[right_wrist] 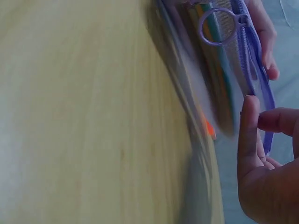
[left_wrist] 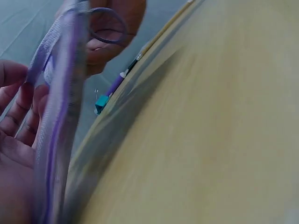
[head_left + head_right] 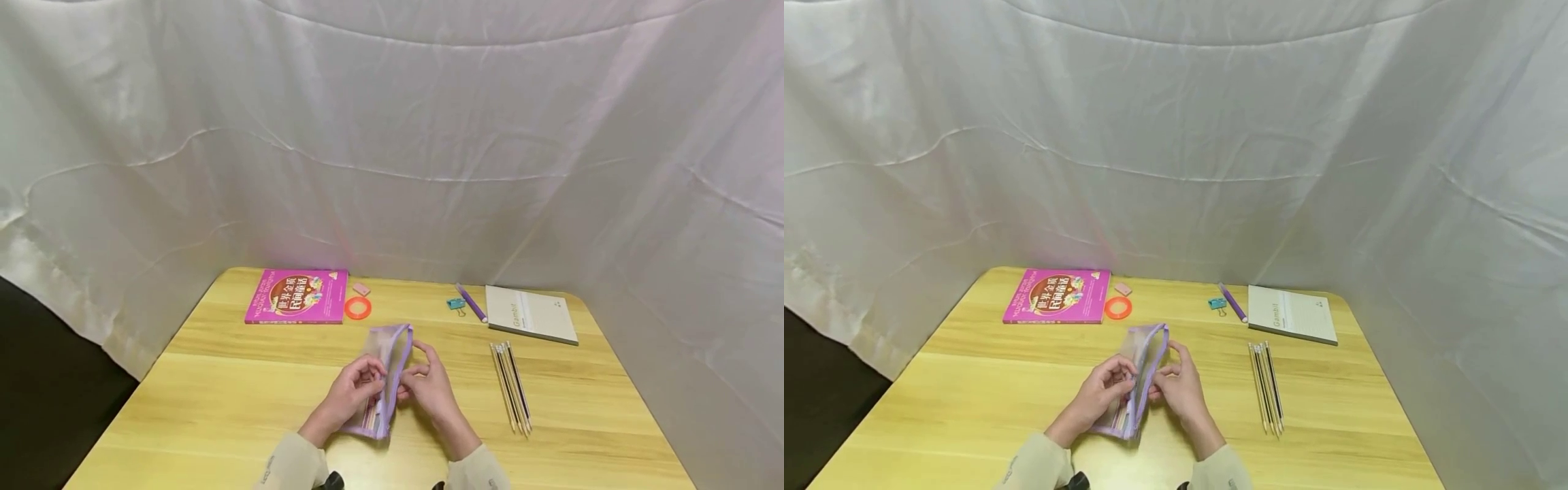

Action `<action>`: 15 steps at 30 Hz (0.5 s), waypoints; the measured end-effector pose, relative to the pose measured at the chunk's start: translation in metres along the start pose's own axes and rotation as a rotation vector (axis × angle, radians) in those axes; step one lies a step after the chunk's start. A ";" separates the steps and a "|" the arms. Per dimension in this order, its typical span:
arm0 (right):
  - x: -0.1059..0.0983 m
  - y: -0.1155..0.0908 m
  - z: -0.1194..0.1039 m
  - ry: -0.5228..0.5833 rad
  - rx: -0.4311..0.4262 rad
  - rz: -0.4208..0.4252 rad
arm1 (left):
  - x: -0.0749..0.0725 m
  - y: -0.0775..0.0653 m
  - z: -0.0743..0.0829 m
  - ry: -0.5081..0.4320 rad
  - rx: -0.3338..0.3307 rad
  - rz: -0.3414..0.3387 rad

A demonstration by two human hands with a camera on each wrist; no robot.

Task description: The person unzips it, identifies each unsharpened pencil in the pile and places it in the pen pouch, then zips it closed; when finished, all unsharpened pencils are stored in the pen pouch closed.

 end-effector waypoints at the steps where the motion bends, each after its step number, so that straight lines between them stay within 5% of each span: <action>1: -0.001 0.000 -0.001 0.005 -0.008 0.010 | 0.001 0.000 0.002 0.014 0.001 -0.009; 8: -0.008 0.004 -0.004 0.013 -0.034 0.066 | 0.008 -0.011 0.018 0.143 -0.019 -0.121; 12: -0.011 0.005 -0.004 0.034 -0.029 0.084 | 0.017 -0.018 0.025 0.339 0.021 -0.194; 15: -0.012 0.006 -0.004 0.039 -0.029 0.095 | 0.025 -0.021 0.030 0.493 0.084 -0.177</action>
Point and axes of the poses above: each hand's wrist, its own y-axis towards the middle knuckle, its own x-axis out of the palm, z = x × y, the point moved 3 cm from there along y, towards the middle knuckle, and after that the axes turned 6 degrees about z, right-handed, at the moved point
